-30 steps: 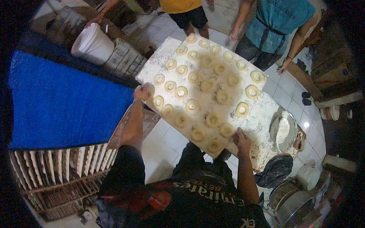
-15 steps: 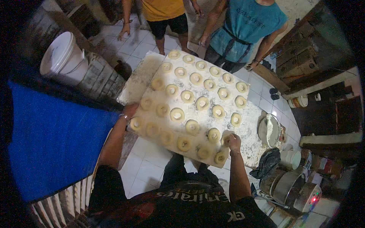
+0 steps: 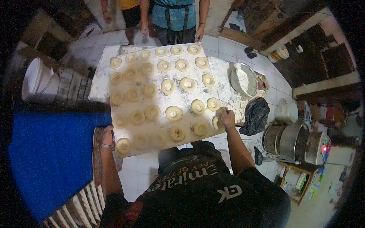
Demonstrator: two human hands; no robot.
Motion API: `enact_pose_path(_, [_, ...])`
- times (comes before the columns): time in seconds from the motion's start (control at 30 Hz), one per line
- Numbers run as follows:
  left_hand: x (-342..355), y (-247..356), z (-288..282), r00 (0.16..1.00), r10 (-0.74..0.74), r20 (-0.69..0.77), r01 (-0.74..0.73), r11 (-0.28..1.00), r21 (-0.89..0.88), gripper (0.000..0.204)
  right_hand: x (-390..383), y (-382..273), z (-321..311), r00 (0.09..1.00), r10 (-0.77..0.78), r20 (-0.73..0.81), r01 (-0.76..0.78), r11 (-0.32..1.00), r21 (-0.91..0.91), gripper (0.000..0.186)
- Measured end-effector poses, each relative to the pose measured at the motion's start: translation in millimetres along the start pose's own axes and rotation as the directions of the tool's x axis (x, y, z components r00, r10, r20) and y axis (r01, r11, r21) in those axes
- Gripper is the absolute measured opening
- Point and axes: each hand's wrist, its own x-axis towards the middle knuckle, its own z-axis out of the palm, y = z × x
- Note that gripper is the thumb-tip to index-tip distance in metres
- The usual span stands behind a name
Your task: The person carries a tray of doughnut rings, slides it into a tall rack, then moves to a table to hand-shape more doughnut rings from pre-cut dough rounds, placing them back on a tray and sliding the finished tray into the rack.
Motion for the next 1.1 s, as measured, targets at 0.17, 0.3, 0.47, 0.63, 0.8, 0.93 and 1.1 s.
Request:
enact_pose_path(0.17, [-106.3, -18.0, 45.2, 0.961, 0.207, -0.185, -0.162, 0.959, 0.232, 0.038, 8.4, 31.0, -21.3, 0.969, -0.087, 0.232, 0.004, 0.941, 0.337, 0.03])
enact_pose_path(0.3, [-153.9, -65.2, 39.4, 0.972, -0.056, -0.226, 0.061, 0.998, 0.014, 0.038, 22.0, 26.8, -36.8, 0.87, -0.256, 0.421, 0.074, 0.912, 0.403, 0.022])
enact_pose_path(0.47, [-145.9, -140.4, -12.8, 0.915, -0.001, -0.403, 0.052, 0.992, 0.116, 0.022, 57.2, 13.3, -34.5, 0.677, -0.24, 0.696, -0.348, 0.728, 0.59, 0.035])
enact_pose_path(0.63, [-148.9, -145.0, 88.4, 0.934, 0.006, -0.358, -0.101, 0.964, -0.246, 0.028, 85.3, 32.3, -34.1, 0.782, -0.367, 0.504, -0.073, 0.749, 0.659, 0.031])
enact_pose_path(0.8, [-181.9, -161.8, 110.1, 0.911, -0.099, -0.4, -0.165, 0.802, -0.574, 0.037, 56.3, -19.9, -32.1, 0.75, -0.475, 0.46, 0.167, 0.809, 0.563, 0.024])
enact_pose_path(0.93, [-246.7, -302.5, -4.3, 0.708, 0.146, -0.691, -0.421, 0.873, -0.247, 0.036, -3.6, -88.4, -20.7, 0.482, -0.461, 0.746, -0.144, 0.798, 0.586, 0.045])
enact_pose_path(1.1, [-266.0, -238.6, 87.7, 0.828, 0.086, -0.554, -0.426, 0.739, -0.521, 0.037, 84.7, -58.7, 24.8, 0.445, -0.493, 0.748, -0.092, 0.805, 0.586, 0.042])
